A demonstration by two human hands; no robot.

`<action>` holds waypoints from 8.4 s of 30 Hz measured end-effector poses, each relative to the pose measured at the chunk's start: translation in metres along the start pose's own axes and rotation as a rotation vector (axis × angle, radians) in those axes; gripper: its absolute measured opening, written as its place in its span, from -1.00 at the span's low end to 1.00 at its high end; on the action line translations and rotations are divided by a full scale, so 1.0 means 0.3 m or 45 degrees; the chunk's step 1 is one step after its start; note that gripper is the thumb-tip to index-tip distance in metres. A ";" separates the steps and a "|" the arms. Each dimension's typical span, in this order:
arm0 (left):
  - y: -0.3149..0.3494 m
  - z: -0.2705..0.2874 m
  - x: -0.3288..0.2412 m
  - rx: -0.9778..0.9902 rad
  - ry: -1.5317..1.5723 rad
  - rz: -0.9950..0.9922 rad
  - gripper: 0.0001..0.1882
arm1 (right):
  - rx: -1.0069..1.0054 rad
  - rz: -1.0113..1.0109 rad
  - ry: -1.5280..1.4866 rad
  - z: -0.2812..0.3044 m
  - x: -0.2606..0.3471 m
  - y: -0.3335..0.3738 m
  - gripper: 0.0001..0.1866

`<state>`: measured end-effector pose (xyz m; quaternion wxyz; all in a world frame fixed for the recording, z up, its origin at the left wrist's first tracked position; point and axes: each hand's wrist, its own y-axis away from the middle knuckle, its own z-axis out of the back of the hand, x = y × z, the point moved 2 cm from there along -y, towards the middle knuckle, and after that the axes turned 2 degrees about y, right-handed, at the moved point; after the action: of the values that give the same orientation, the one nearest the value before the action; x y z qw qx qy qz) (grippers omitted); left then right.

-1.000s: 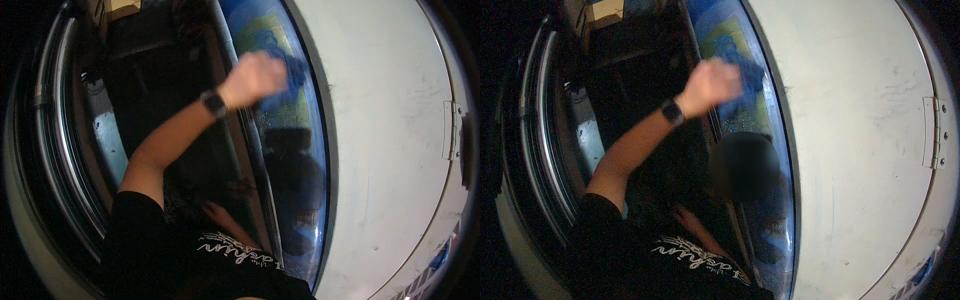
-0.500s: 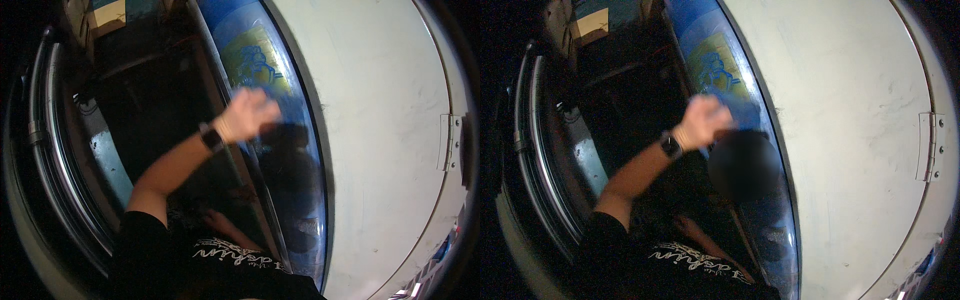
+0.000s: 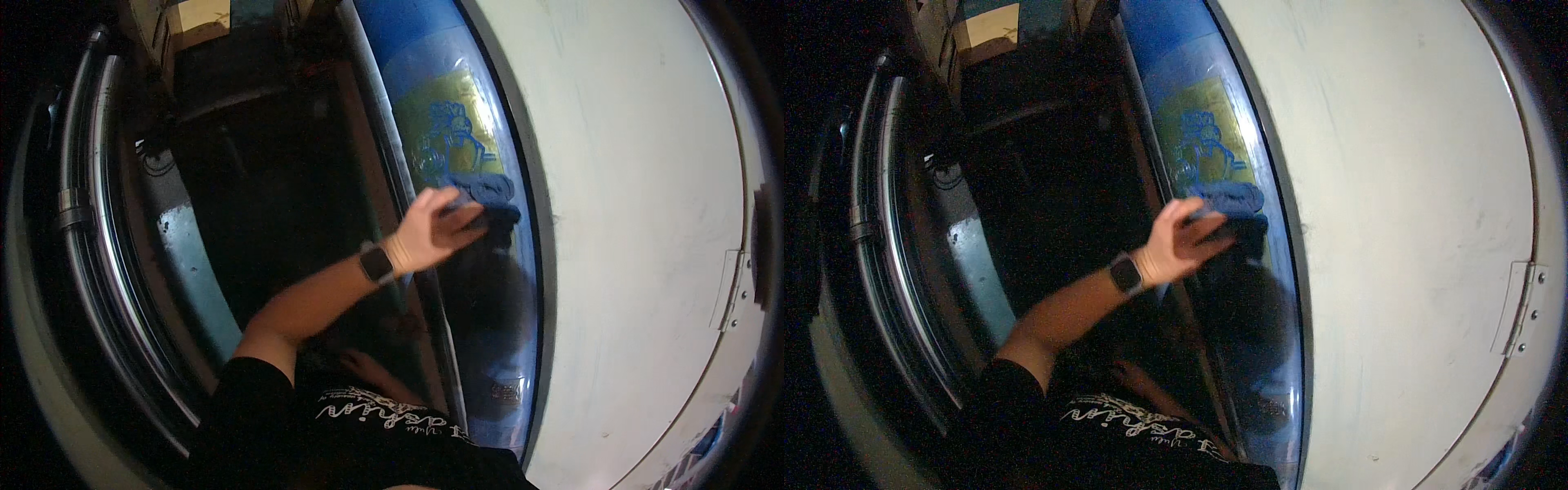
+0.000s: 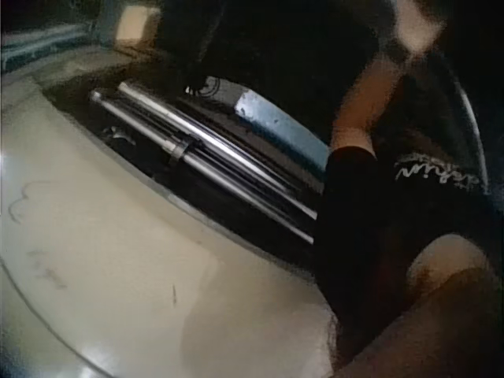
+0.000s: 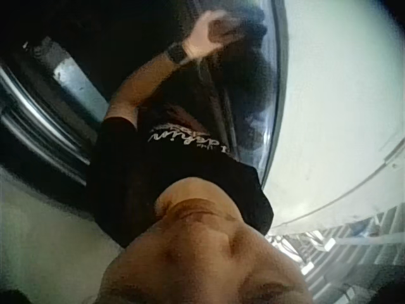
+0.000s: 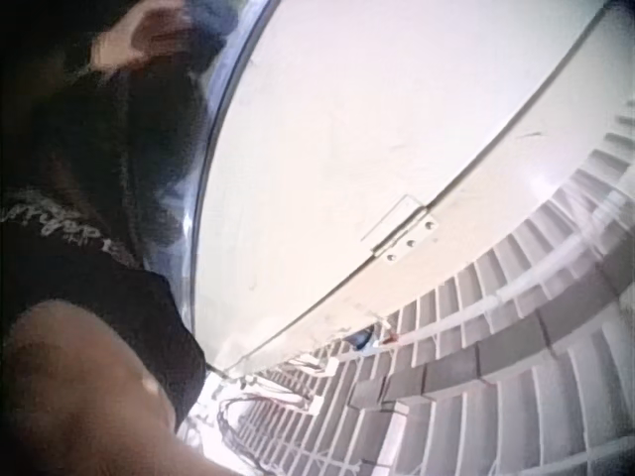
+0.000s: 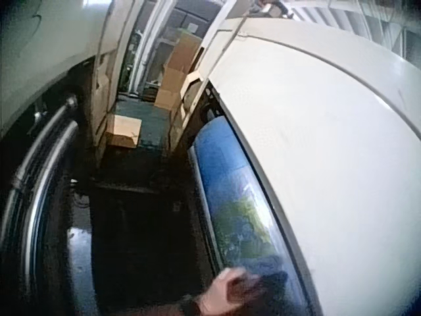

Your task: The person wipes the surface of a large, curved, blue and white object with a grey cloth. They systematically rub the surface with both hands, moving along the length of the object to clean or polish it.

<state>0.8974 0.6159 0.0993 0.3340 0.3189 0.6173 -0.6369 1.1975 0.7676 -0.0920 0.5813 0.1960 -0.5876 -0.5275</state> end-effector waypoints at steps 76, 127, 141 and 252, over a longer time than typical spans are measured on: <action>0.029 0.075 -0.046 -0.112 -0.454 0.112 -0.51 | -0.198 -0.166 -0.117 0.151 0.109 0.091 -0.64; -0.281 0.203 0.174 -0.880 -0.174 0.121 -0.49 | -0.292 -0.161 -0.226 0.135 -0.093 0.031 -0.57; -0.097 0.170 0.086 -0.872 -0.068 0.078 -0.54 | -0.234 -0.175 -0.349 0.151 -0.044 0.033 -0.66; 0.410 0.520 0.155 -0.286 0.470 1.434 -0.58 | -1.276 1.040 -2.088 0.542 0.541 0.360 -0.95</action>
<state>0.9726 0.4569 -0.0039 0.5390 0.6649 0.4647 -0.2270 1.0539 0.7339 0.1146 0.1531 -0.6993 -0.5376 -0.4456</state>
